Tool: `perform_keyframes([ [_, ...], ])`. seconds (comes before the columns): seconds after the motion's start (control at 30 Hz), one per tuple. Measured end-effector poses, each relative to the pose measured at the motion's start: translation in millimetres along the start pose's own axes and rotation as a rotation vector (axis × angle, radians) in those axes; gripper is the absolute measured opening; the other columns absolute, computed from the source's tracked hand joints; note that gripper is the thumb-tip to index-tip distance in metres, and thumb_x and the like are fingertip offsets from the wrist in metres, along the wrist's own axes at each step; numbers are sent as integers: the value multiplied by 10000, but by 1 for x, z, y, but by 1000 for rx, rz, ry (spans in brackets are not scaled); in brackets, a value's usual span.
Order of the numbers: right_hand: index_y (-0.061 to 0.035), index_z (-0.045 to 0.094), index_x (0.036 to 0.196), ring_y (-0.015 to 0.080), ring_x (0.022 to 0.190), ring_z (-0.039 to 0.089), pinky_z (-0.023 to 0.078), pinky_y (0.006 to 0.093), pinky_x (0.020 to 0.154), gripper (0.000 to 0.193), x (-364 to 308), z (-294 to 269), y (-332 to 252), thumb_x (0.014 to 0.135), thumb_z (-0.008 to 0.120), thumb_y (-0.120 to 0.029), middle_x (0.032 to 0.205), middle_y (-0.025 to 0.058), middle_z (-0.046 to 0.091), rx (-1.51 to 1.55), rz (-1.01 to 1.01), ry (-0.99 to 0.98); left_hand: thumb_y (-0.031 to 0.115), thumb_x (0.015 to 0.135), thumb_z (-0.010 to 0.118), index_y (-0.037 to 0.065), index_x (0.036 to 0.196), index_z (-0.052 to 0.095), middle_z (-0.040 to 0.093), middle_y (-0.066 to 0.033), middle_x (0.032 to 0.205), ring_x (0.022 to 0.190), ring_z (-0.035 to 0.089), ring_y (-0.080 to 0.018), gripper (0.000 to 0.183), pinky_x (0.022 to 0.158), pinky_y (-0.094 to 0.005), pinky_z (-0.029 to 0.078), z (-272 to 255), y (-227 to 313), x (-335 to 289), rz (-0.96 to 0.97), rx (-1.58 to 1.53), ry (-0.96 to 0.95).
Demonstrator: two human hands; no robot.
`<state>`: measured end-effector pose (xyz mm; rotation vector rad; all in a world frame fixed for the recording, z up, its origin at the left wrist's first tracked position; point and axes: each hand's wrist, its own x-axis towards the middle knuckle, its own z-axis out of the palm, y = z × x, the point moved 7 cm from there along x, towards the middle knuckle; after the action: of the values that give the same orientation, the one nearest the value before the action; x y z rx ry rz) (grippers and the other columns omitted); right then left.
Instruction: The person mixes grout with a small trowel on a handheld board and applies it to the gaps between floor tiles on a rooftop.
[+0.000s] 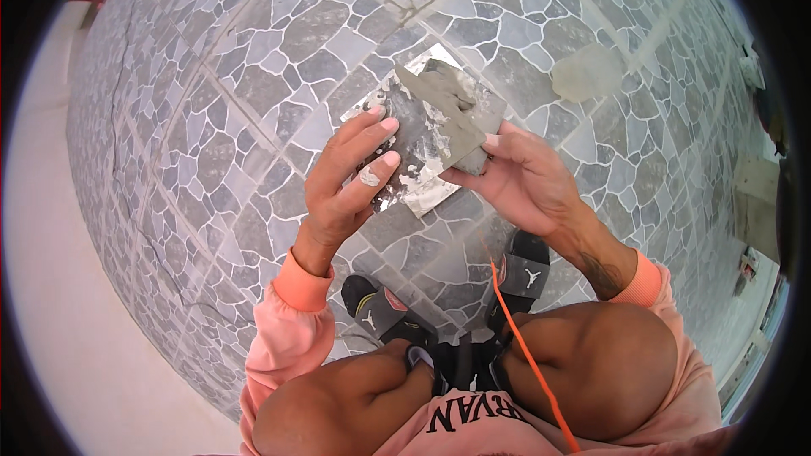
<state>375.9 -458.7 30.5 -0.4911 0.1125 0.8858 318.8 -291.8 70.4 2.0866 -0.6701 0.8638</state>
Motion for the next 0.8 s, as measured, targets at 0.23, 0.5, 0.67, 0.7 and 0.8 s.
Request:
perform_keyframes([
  [0.23, 72, 397, 1296, 296, 1243, 493, 377, 534, 1079, 375, -5, 2, -1, 951, 459, -59, 1330, 182, 486, -47, 24, 41, 4, 726, 723, 73, 1064, 601, 626, -160, 1167, 1073, 615, -391, 366, 902, -456, 526, -4, -7, -5, -1, 101, -84],
  [0.5, 82, 367, 1330, 309, 1248, 490, 371, 543, 1079, 424, -8, 2, -4, 941, 463, -57, 1341, 191, 480, -36, 52, 17, -5, 749, 709, 100, 1085, 599, 631, -140, 1165, 1064, 621, -379, 369, 899, -452, 524, -15, -20, -9, -6, 175, -104],
  [0.67, 75, 368, 1329, 317, 1238, 501, 371, 550, 1077, 430, -8, -1, -8, 930, 467, -51, 1340, 197, 481, -30, 65, 15, -62, 770, 670, 85, 1109, 571, 639, -157, 1140, 1052, 627, -374, 382, 880, -433, 532, -24, -29, -6, -10, 211, -76],
  [0.7, 72, 371, 1327, 319, 1235, 503, 373, 555, 1074, 430, -8, -2, -11, 926, 469, -48, 1335, 197, 485, -22, 67, -6, -105, 778, 630, 63, 1132, 547, 646, -172, 1116, 1047, 632, -363, 401, 857, -408, 542, -26, -33, -6, 8, 259, -77],
  [0.8, 55, 438, 1256, 311, 1209, 525, 402, 562, 1048, 353, -3, -10, -23, 919, 474, -47, 1294, 186, 515, -37, 41, -33, -133, 805, 582, 47, 1163, 521, 648, -186, 1113, 1038, 639, -328, 405, 841, -370, 540, -36, -45, -11, -155, 151, 37],
])
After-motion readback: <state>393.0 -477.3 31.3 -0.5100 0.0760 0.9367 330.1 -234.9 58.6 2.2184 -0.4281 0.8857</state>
